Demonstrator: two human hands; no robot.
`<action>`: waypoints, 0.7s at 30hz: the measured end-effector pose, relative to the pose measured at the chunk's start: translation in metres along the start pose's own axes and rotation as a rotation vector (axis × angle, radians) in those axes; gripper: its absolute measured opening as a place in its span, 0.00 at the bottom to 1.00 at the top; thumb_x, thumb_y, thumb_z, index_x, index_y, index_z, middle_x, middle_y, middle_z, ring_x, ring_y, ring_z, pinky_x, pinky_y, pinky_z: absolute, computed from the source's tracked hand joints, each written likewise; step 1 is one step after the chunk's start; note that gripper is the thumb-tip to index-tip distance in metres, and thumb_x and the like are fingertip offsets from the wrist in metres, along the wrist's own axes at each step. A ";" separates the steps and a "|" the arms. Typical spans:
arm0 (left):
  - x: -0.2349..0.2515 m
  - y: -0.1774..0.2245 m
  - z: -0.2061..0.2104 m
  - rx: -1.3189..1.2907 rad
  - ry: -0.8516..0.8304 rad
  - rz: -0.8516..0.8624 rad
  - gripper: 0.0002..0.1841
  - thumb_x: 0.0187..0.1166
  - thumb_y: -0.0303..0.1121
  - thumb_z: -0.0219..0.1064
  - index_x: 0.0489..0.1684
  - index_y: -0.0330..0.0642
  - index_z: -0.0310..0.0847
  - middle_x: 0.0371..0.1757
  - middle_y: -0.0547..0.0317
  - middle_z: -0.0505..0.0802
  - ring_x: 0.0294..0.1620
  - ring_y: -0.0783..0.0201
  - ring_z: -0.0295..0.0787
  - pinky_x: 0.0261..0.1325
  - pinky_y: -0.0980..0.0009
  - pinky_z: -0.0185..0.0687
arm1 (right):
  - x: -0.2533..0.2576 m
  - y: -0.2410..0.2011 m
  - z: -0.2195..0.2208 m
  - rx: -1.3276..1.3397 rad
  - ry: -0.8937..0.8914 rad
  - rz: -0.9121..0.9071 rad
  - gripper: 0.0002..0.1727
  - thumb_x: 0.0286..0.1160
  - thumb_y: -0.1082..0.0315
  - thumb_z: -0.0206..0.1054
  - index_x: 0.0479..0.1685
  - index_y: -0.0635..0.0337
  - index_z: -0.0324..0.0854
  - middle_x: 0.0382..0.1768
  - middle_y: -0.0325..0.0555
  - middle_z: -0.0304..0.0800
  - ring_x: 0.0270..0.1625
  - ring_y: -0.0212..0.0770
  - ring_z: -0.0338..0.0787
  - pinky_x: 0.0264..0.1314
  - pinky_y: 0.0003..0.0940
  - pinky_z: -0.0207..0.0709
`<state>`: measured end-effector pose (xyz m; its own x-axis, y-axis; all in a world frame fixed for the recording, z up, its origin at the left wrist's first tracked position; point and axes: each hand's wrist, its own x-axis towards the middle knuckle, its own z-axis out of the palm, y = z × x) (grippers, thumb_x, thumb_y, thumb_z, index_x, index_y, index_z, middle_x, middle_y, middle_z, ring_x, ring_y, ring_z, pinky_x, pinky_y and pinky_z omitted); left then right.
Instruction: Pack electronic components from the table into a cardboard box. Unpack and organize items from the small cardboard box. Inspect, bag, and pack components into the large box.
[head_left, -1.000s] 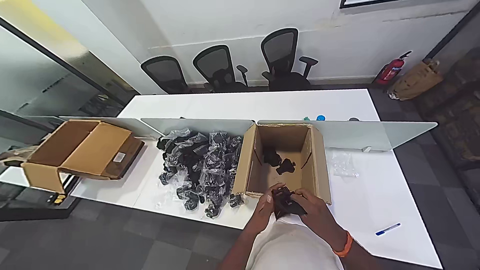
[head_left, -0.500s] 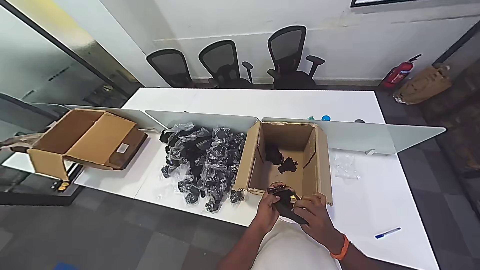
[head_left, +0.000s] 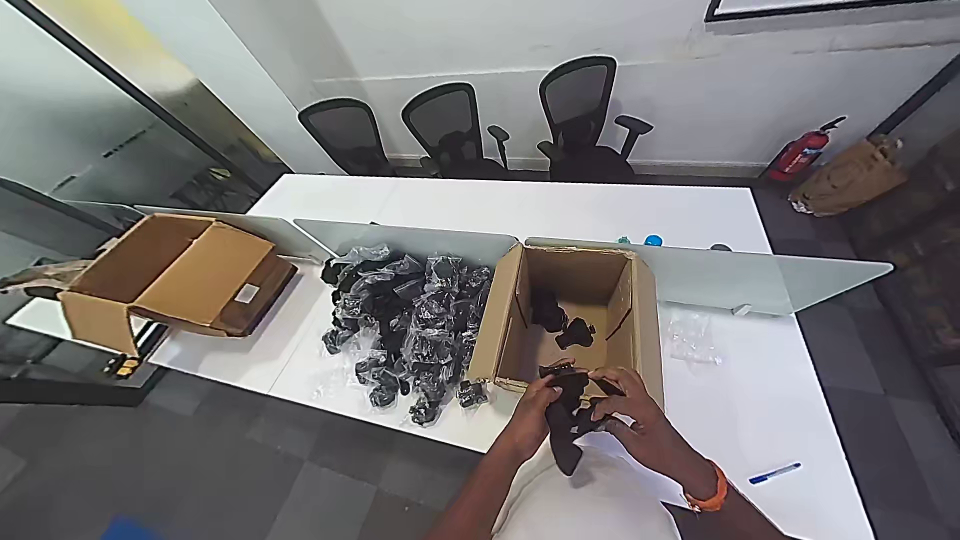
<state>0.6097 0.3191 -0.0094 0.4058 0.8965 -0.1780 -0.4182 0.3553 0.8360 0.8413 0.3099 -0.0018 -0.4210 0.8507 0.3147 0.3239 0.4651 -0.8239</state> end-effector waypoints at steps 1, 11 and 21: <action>0.000 -0.001 0.001 0.010 -0.063 0.012 0.30 0.81 0.27 0.45 0.87 0.35 0.61 0.75 0.49 0.84 0.70 0.59 0.84 0.73 0.58 0.80 | 0.001 0.000 0.002 0.030 0.017 0.020 0.05 0.76 0.58 0.71 0.38 0.39 0.93 0.77 0.39 0.78 0.86 0.46 0.65 0.88 0.51 0.59; -0.007 -0.020 0.003 -0.344 -0.197 -0.095 0.24 0.77 0.27 0.48 0.71 0.50 0.78 0.61 0.60 0.93 0.61 0.63 0.89 0.66 0.58 0.84 | 0.011 0.005 0.010 -0.054 0.127 0.035 0.10 0.77 0.52 0.73 0.48 0.41 0.94 0.55 0.36 0.87 0.63 0.34 0.82 0.69 0.36 0.78; -0.008 -0.032 -0.010 -0.394 -0.289 -0.116 0.20 0.75 0.35 0.60 0.65 0.53 0.83 0.61 0.61 0.93 0.64 0.62 0.88 0.70 0.57 0.81 | 0.015 0.001 0.004 -0.117 0.032 0.234 0.26 0.73 0.46 0.75 0.61 0.54 0.84 0.58 0.41 0.89 0.61 0.33 0.87 0.68 0.34 0.83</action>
<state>0.6117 0.3030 -0.0395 0.6531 0.7548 -0.0607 -0.6093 0.5714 0.5498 0.8320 0.3225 0.0004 -0.2970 0.9448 0.1382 0.5057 0.2784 -0.8165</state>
